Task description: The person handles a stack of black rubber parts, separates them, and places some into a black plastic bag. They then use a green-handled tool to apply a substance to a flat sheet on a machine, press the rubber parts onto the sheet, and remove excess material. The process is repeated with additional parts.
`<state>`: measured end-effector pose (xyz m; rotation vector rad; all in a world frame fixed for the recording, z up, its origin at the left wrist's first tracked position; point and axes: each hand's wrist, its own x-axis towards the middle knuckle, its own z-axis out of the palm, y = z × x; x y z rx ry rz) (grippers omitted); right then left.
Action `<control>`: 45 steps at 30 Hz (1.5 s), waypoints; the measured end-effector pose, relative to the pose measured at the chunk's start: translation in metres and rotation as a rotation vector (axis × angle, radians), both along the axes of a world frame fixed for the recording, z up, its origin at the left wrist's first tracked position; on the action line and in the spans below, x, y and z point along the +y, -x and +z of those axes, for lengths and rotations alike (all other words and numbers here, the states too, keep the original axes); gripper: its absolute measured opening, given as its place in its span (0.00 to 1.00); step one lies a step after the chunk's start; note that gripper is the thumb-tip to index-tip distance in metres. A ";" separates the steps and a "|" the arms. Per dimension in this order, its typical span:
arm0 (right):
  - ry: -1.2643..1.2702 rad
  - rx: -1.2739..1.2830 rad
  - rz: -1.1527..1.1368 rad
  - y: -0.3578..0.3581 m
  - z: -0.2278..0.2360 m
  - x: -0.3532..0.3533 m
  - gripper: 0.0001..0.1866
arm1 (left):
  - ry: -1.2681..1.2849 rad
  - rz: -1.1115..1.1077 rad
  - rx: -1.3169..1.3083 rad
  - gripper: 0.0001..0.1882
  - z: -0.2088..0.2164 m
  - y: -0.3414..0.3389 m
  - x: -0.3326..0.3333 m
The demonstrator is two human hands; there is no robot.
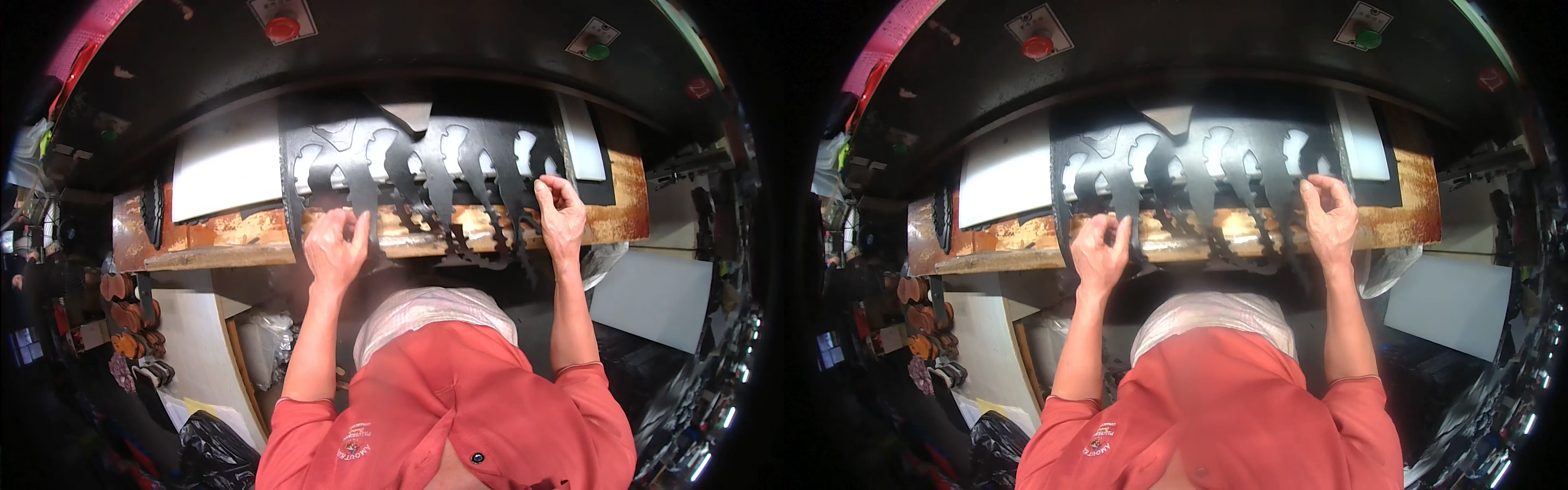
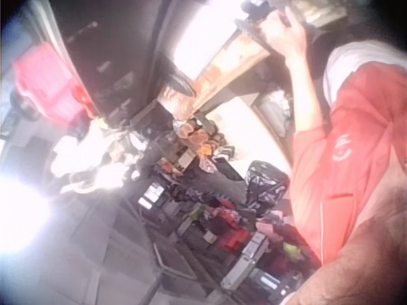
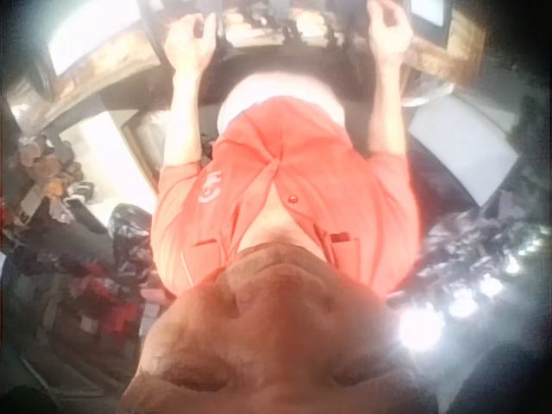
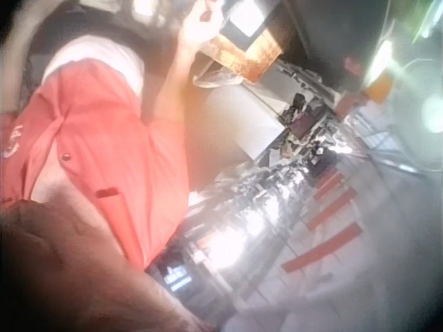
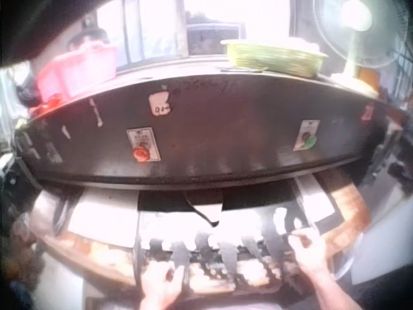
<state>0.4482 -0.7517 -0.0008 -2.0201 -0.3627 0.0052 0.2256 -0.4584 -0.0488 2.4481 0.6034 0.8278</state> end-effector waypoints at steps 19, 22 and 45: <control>0.421 -0.222 0.348 -0.066 0.022 0.253 0.48 | 0.026 -0.253 0.027 0.34 0.030 -0.167 0.091; 0.182 0.041 0.376 -0.088 0.033 0.240 0.50 | -0.038 -0.259 0.074 0.42 0.022 -0.169 0.083; 0.423 -0.430 0.269 -0.114 0.004 0.156 0.43 | -0.158 -0.235 0.133 0.35 0.029 -0.170 0.080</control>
